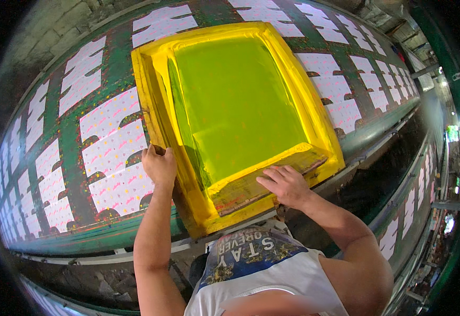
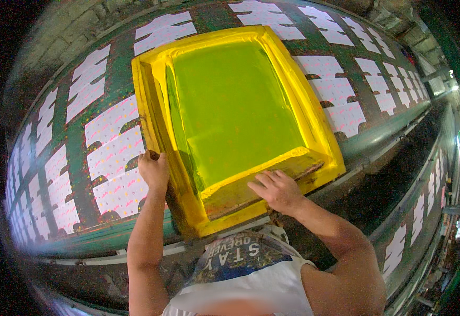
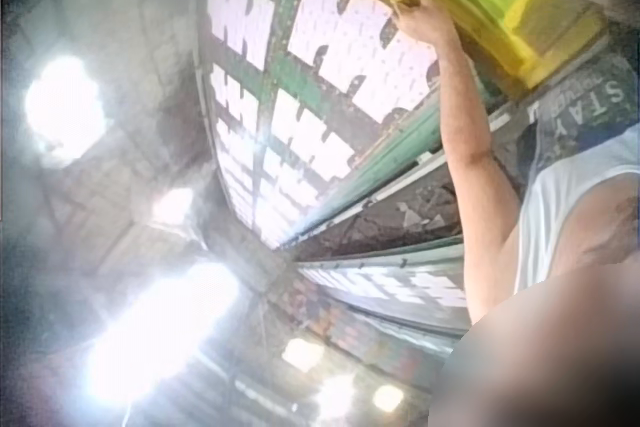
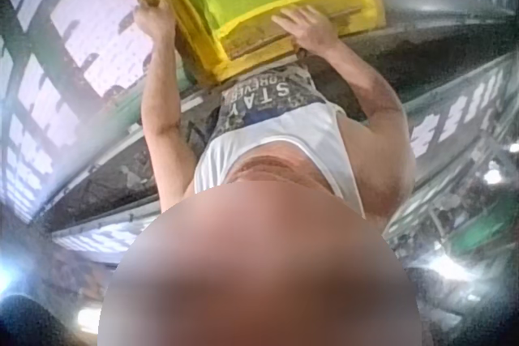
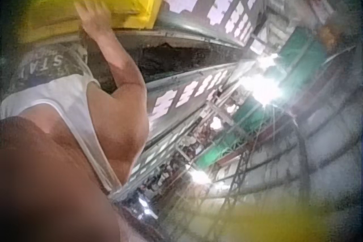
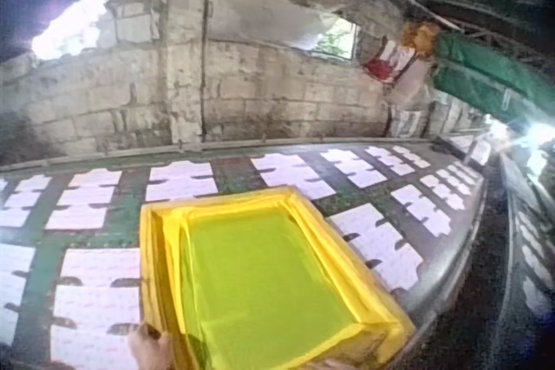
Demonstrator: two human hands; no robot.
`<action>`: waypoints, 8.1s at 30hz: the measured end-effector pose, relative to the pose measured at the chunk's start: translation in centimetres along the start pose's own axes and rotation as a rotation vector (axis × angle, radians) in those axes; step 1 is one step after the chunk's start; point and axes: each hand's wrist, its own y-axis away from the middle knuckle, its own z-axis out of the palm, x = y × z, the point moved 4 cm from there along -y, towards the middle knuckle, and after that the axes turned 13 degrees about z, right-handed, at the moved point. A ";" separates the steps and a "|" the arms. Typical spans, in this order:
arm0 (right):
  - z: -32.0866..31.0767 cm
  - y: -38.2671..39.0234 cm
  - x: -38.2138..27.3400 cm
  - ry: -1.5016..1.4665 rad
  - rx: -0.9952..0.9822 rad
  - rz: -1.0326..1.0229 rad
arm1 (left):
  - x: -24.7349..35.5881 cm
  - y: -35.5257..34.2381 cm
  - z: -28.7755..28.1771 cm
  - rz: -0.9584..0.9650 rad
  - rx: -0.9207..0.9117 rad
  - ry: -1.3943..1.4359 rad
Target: The person holds a yellow screen-printing frame over a conveyor belt and repeatedly uses a squeegee to pull green ink across the mesh. The person moves the frame along the belt and continues the same squeegee strokes throughout the clip.
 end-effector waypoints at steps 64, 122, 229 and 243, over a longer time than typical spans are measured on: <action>-0.9 -7.6 2.8 -0.012 -0.317 0.108 | 0.8 -0.3 0.4 -0.033 -0.004 -0.195; -7.0 -3.0 35.6 -0.358 0.269 0.613 | 0.0 -2.8 0.9 -0.277 0.022 0.087; -7.1 6.3 47.9 -0.007 0.114 0.044 | 39.0 1.3 29.4 -0.042 0.096 -0.125; -5.0 -23.2 59.7 0.105 0.059 0.062 | 39.7 1.6 29.5 -0.091 0.132 -0.132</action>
